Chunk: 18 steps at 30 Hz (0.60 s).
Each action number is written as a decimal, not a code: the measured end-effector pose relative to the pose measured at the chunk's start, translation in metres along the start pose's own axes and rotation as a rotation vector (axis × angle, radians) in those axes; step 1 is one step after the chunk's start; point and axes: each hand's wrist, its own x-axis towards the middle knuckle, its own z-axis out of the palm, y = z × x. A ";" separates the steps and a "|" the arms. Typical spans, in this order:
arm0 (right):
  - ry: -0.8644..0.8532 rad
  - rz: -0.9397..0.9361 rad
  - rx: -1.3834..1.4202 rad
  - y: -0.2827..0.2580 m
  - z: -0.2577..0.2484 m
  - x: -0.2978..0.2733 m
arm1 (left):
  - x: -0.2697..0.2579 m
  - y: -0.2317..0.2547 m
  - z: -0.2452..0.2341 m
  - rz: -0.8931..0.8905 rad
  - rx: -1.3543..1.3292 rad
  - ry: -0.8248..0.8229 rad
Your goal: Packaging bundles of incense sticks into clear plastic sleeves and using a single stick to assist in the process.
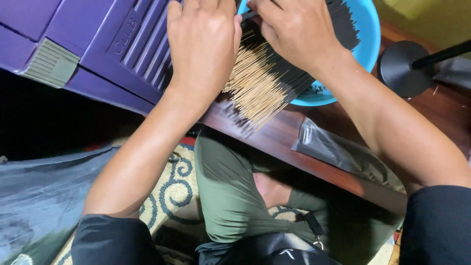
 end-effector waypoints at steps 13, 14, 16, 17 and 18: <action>0.139 0.091 -0.012 -0.013 -0.055 -0.029 | -0.043 0.084 -0.095 0.067 -0.285 0.038; 0.174 0.128 0.000 -0.015 -0.061 -0.033 | -0.057 0.089 -0.097 0.051 -0.324 0.098; 0.237 0.204 0.042 -0.023 -0.075 -0.045 | -0.070 0.104 -0.091 -0.046 -0.432 0.134; 0.296 0.274 0.097 -0.028 -0.082 -0.050 | -0.077 0.111 -0.088 -0.159 -0.535 0.162; 0.301 0.279 0.087 -0.038 -0.095 -0.056 | -0.076 0.118 -0.086 -0.148 -0.542 0.163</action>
